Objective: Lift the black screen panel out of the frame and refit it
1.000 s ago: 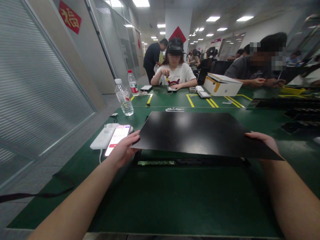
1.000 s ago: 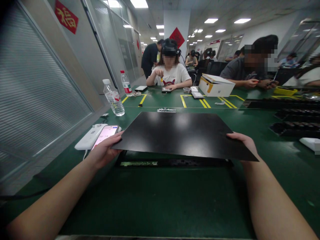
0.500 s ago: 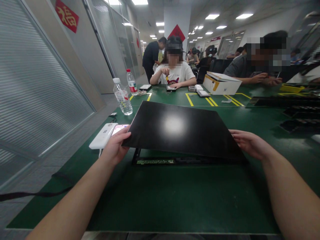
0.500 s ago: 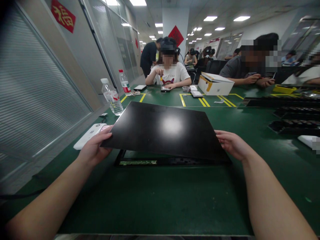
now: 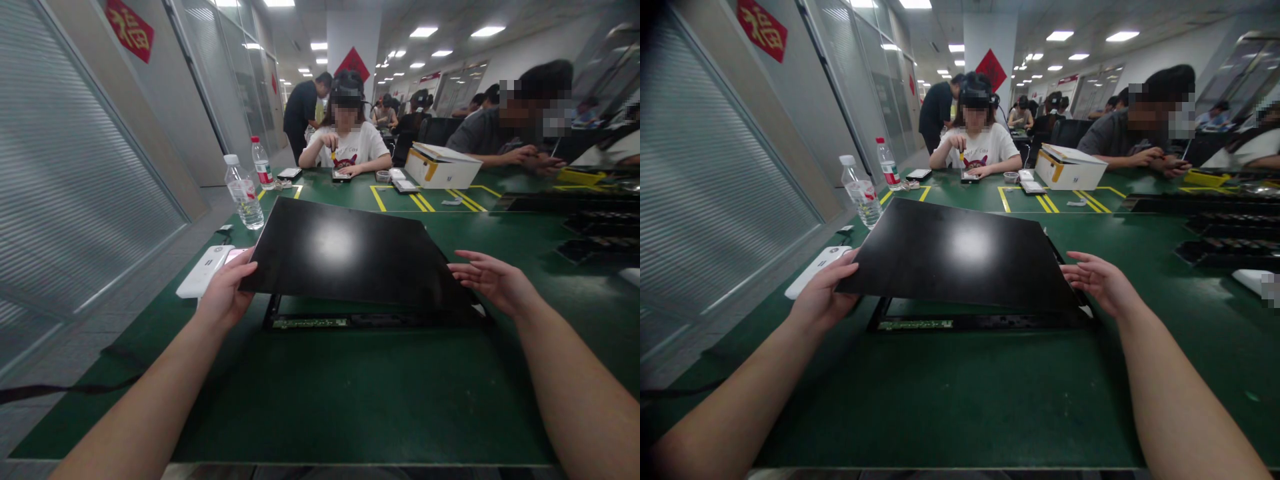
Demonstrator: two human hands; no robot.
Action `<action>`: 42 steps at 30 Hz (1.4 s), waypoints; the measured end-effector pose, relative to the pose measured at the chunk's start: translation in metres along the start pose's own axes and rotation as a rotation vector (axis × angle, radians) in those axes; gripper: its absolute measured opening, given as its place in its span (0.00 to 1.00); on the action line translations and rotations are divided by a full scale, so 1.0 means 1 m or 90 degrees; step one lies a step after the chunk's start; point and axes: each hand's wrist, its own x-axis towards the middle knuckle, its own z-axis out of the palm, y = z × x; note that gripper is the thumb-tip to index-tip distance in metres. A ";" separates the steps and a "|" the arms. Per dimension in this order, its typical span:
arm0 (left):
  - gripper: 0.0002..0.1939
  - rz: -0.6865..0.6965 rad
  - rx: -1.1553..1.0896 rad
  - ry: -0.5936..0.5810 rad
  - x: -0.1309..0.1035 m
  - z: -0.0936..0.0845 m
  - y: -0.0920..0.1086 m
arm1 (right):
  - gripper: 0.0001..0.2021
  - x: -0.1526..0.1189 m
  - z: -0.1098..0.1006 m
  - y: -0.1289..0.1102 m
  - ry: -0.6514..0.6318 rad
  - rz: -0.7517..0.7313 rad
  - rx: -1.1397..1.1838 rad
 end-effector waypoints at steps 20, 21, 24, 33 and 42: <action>0.23 -0.011 0.018 0.001 -0.004 0.003 -0.003 | 0.16 -0.002 0.005 0.000 0.029 -0.040 0.012; 0.22 -0.012 0.017 0.004 -0.003 0.003 -0.003 | 0.16 -0.003 0.007 -0.001 0.025 -0.033 0.008; 0.21 -0.018 0.016 0.023 -0.001 0.002 -0.003 | 0.15 -0.005 0.010 -0.003 0.009 -0.005 0.002; 0.26 -0.044 0.035 0.031 -0.003 0.004 -0.007 | 0.12 -0.001 0.007 0.001 -0.025 0.014 -0.013; 0.22 -0.084 0.020 0.073 -0.008 0.013 -0.005 | 0.12 0.001 0.006 0.002 -0.010 0.027 -0.017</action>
